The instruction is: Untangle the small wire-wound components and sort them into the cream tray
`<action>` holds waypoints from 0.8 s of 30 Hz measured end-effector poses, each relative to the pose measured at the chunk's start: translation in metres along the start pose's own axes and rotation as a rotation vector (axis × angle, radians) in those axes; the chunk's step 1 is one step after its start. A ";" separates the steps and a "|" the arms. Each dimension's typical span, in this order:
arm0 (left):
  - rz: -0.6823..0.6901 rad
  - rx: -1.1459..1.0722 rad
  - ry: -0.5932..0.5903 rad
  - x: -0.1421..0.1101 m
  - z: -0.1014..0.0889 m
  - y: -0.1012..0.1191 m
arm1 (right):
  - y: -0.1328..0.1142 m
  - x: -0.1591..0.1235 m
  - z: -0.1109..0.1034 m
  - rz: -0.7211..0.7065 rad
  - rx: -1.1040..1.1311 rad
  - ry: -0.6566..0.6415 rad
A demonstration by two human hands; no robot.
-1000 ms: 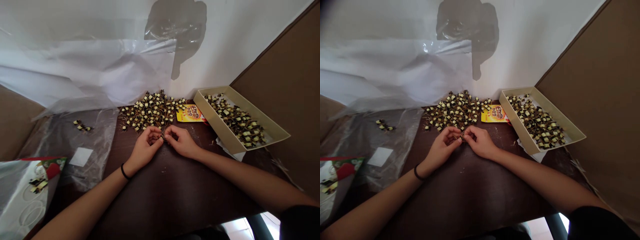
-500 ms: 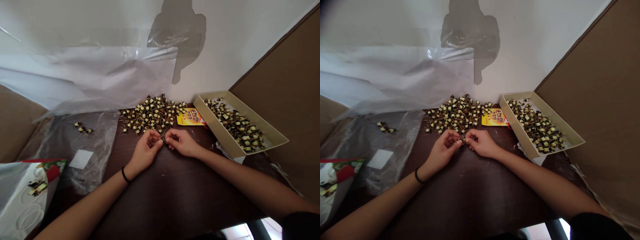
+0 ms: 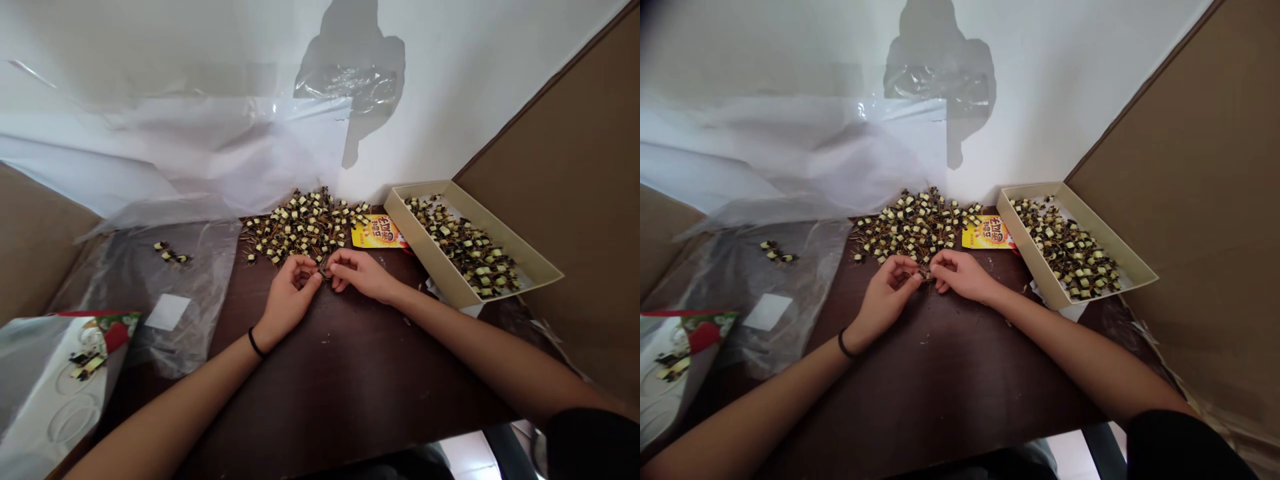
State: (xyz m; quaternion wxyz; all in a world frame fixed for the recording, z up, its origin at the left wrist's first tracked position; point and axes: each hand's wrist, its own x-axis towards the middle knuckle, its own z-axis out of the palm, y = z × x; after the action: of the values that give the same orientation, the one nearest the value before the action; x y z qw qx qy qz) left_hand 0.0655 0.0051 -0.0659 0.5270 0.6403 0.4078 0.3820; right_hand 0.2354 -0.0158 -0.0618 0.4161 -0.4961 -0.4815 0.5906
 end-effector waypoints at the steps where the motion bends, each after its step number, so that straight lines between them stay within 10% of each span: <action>1: -0.006 -0.013 0.019 0.000 0.000 0.000 | 0.001 0.000 0.001 -0.015 -0.003 0.013; 9: -0.046 -0.088 0.097 0.001 0.002 0.003 | 0.014 -0.007 0.011 -0.352 -0.358 0.287; 24: -0.068 -0.120 0.060 0.001 0.002 0.004 | 0.013 -0.011 0.014 -0.490 -0.600 0.152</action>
State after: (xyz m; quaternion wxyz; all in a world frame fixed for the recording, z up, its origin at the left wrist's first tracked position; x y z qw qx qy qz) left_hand 0.0683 0.0053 -0.0619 0.5645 0.5816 0.4215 0.4066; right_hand 0.2229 -0.0313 -0.0722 0.4160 -0.5084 -0.7046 0.2685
